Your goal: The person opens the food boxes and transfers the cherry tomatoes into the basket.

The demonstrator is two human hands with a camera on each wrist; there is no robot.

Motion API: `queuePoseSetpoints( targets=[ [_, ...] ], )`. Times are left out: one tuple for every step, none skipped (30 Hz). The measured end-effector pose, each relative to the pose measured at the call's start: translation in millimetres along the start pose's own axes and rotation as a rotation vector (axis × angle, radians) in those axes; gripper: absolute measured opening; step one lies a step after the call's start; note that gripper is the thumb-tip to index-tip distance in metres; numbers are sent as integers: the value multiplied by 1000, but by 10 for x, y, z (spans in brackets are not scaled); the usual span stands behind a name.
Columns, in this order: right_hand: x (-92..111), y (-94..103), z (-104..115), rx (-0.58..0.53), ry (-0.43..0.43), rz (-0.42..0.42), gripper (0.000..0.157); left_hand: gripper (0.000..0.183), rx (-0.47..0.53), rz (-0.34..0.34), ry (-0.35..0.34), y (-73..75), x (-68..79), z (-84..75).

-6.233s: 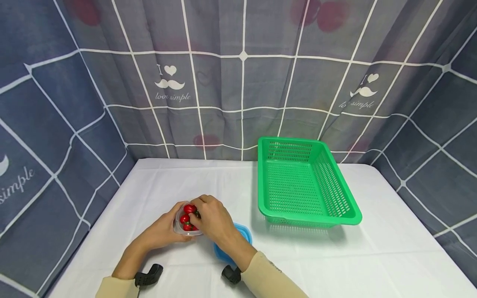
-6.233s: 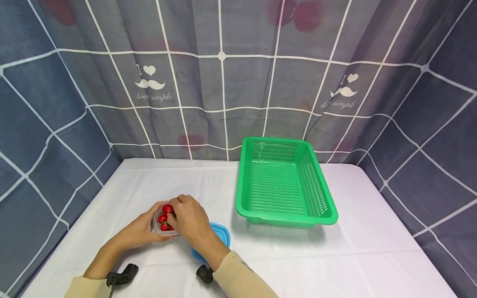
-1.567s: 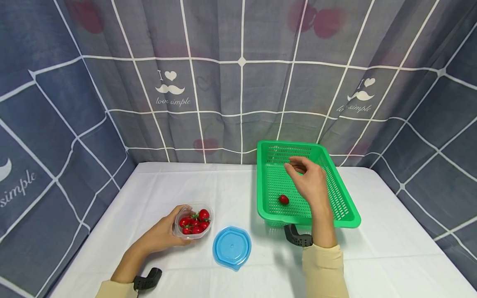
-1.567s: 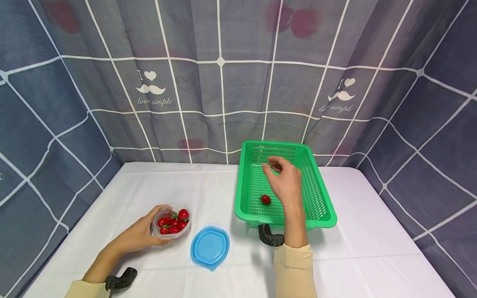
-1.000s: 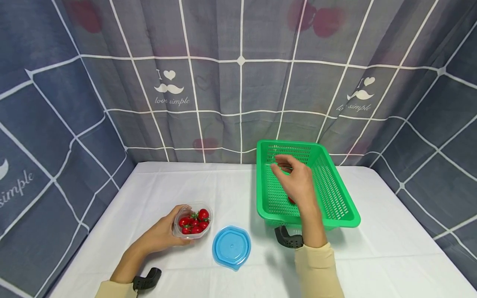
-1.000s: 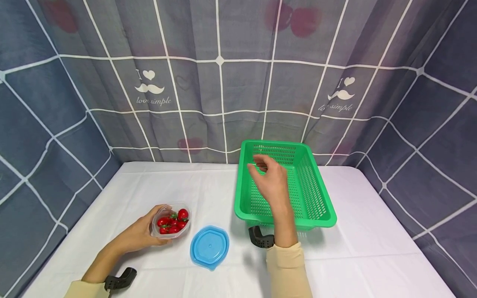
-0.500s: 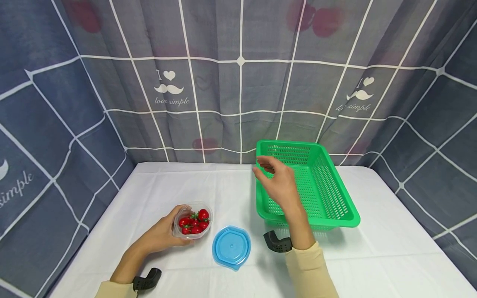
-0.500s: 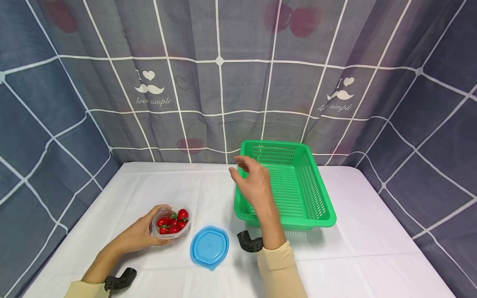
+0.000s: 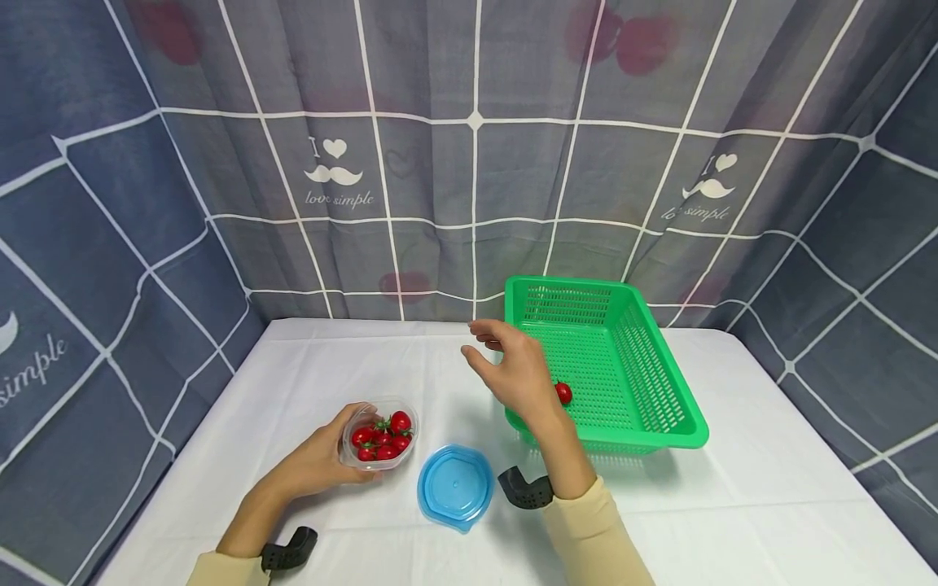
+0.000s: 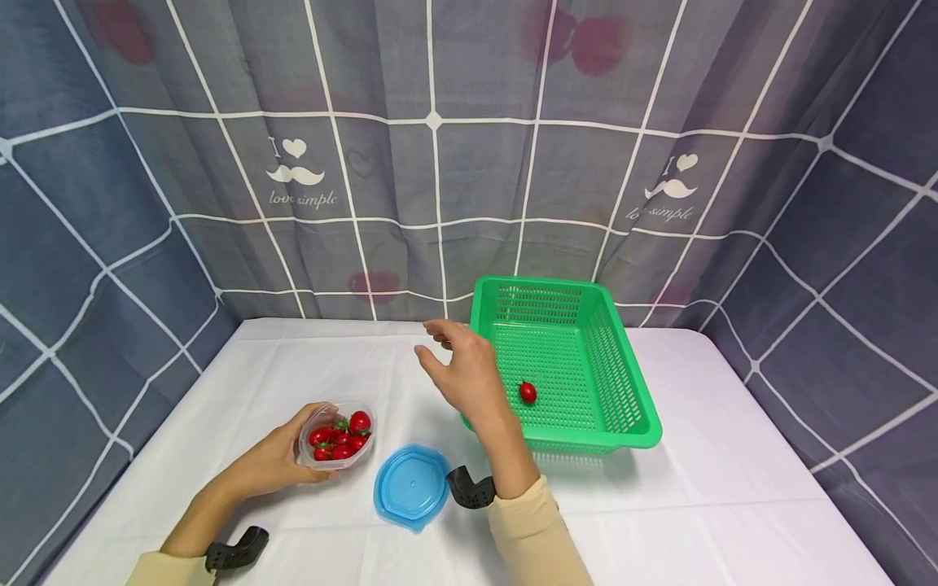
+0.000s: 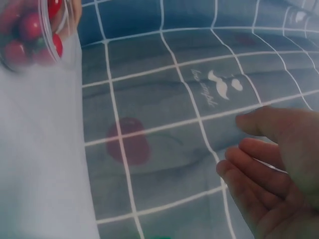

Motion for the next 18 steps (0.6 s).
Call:
queuePoseSetpoints(
  targets=[
    [4, -20, 16, 2, 2, 7, 31, 96, 0, -1, -1, 0, 1, 3],
    [7, -44, 31, 5, 2, 18, 31, 96, 0, -2, -2, 0, 2, 5],
    [10, -67, 49, 4, 4, 29, 31, 96, 1, -4, -3, 0, 4, 4],
    [16, -91, 67, 5, 5, 41, 32, 96, 1, -4, -4, -2, 4, 5],
    [22, -118, 86, 13, 13, 50, 32, 96, 1, -4, -5, -3, 3, 6],
    [29, -145, 107, 17, 21, 60, 33, 96, 3, -4, -5, -6, 3, 6],
    [37, -174, 128, 26, 30, 70, 33, 96, 4, -3, -4, -8, 2, 5],
    [43, -207, 147, 33, 34, 84, 33, 96, 5, -3, -1, -11, 1, 5],
    [52, -240, 165, 38, 39, 96, 34, 96, 5, -2, -2, -13, 1, 3],
    [60, -274, 185, 45, 46, 109, 35, 97, 6, -1, -2, -14, -1, 3],
    [69, -310, 204, 52, 48, 125, 35, 97, 5, 0, -4, -14, -1, 2],
    [79, -346, 222, 54, 50, 143, 36, 97, 8, -1, -4, -14, -1, -1],
    [90, -383, 240, 60, 54, 160, 36, 97, 11, -2, -6, -13, -1, -3],
    [101, -420, 256, 64, 56, 177, 36, 97, 14, -2, -8, -11, -1, -4],
    [112, -454, 274, 65, 59, 192, 36, 97, 14, -1, -12, -9, 0, -6],
    [124, -487, 293, 70, 64, 207, 36, 97, 15, -1, -14, -7, 2, -8],
    [137, -521, 309, 72, 69, 221, 36, 97, 17, -1, -16, -6, 4, -9],
    [149, -553, 325, 70, 76, 233, 36, 97, 17, -1, -18, -4, 6, -8]
  ],
)
Point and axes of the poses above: each hand's wrist, its own x-axis away from the middle knuckle, its own y-axis out of the back of the hand, z = x × y, the point moved 2 cm from there along -x, towards the middle knuckle, and after that the axes turned 7 degrees about x, right-handed, at the moved point
